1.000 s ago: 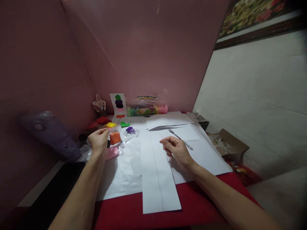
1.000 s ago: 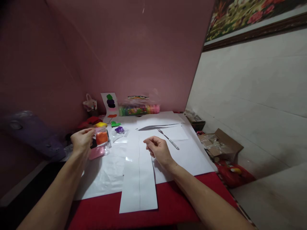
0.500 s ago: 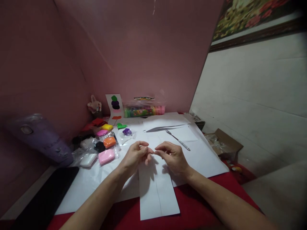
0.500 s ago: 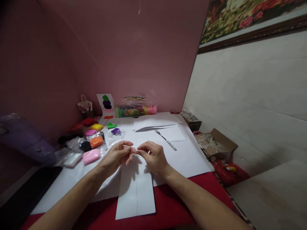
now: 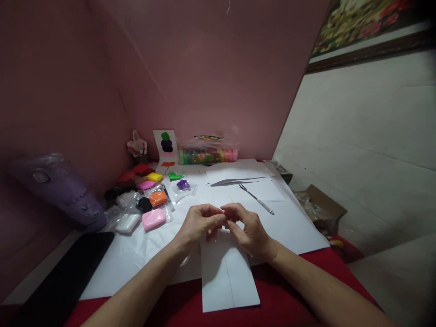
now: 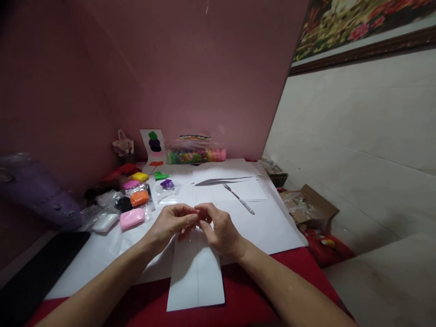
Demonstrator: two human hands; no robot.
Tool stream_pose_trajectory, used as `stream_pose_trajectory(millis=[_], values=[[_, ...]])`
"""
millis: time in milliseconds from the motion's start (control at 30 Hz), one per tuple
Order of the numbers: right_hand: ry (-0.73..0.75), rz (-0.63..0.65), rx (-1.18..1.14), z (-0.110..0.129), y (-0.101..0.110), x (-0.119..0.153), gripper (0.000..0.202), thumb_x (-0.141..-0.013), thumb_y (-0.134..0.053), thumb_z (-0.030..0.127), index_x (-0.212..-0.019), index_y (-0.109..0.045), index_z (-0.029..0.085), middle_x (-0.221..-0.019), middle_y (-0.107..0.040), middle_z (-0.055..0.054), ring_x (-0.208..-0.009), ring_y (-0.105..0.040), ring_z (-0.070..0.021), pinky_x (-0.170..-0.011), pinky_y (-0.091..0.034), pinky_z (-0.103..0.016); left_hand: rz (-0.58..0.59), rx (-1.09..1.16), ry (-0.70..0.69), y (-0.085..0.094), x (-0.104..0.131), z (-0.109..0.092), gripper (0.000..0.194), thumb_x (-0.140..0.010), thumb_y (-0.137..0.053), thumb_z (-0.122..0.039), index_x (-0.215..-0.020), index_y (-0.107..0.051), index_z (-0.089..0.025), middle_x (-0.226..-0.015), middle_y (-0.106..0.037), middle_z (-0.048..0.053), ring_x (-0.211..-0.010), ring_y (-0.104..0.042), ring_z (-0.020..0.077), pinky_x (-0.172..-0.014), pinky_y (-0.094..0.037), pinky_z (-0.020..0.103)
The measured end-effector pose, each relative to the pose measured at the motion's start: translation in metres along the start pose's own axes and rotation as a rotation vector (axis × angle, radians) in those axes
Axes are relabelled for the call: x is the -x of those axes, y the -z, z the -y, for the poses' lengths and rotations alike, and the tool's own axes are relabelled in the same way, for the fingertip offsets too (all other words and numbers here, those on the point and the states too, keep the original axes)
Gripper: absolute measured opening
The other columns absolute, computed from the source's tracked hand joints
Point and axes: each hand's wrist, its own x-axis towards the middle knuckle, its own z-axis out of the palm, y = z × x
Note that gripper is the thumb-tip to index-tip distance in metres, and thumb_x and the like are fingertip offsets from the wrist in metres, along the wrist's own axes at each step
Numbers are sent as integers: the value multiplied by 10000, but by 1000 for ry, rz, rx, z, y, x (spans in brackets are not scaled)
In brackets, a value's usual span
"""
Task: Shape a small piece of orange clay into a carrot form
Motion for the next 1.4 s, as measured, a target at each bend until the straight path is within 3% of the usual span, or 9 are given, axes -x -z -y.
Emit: stream_pose_trajectory(millis=[133, 233, 333, 500, 700, 1000, 1133, 1267, 1400], values=[[-62, -46, 103, 1, 1, 0, 209, -849, -546, 172, -1054, -518, 202, -776, -644, -22, -679, -613, -156, -614, -479, -292, -33, 72, -13, 3, -4, 4, 318, -638, -756, -373, -747, -654, -93, -525, -619, 27, -418, -532, 108, -429, -420, 226], [-40, -78, 150, 1, 0, 0, 115, -852, -563, 203, -965, -543, 210, -827, -636, -37, -712, -608, -162, -599, -471, -286, -35, 238, 18, 4, -4, 6, 340, -602, -793, -312, -821, -646, -98, -714, -702, 80, -604, -645, 150, -610, -506, 264], [15, -75, 204, 1, -3, 0, 170, -813, -626, 224, -961, -544, 214, -918, -615, -59, -802, -585, -191, -637, -470, -306, -30, 320, 27, 2, -3, 6, 407, -561, -827, -280, -871, -623, -115, -828, -718, 107, -760, -679, 196, -701, -515, 287], [46, -75, 309, -1, -6, 0, 74, -833, -574, 170, -884, -555, 220, -837, -597, -47, -787, -553, -198, -692, -446, -333, -3, 272, 27, -3, 0, 8, 402, -584, -814, -359, -828, -593, -129, -746, -709, 82, -672, -674, 181, -637, -520, 279], [54, -45, 200, -2, -3, -1, 69, -857, -544, 173, -803, -570, 207, -745, -600, -29, -690, -550, -168, -644, -440, -309, 12, 107, 22, 1, -3, 10, 363, -614, -775, -420, -713, -616, -110, -572, -641, 46, -456, -583, 133, -444, -444, 230], [-228, -168, -72, -2, -3, -2, 138, -824, -612, 287, -727, -588, 192, -671, -601, -2, -585, -530, -127, -567, -451, -268, -139, 153, -46, 5, -5, 9, 281, -588, -795, -323, -701, -646, -113, -627, -652, 37, -466, -548, 96, -456, -444, 216], [-310, -139, -206, -3, -6, -2, 108, -810, -622, 284, -760, -607, 190, -663, -607, 7, -554, -544, -121, -519, -465, -253, -96, 203, -49, 3, -4, 12, 302, -567, -813, -334, -714, -654, -123, -581, -605, -2, -443, -505, 73, -414, -410, 192], [-245, -92, -256, -4, -7, 0, 85, -789, -642, 247, -856, -643, 195, -775, -658, -16, -662, -605, -144, -612, -503, -278, -33, 179, -59, 0, -4, 12, 352, -606, -792, -360, -839, -665, -129, -547, -601, -10, -413, -501, 80, -409, -406, 201], [-193, -93, -217, -3, -5, 0, 64, -805, -611, 206, -839, -664, 193, -766, -659, -24, -668, -608, -147, -637, -503, -293, -1, 115, -64, 0, -3, 12, 318, -627, -770, -382, -730, -657, -103, -516, -597, 10, -391, -508, 91, -407, -408, 211]])
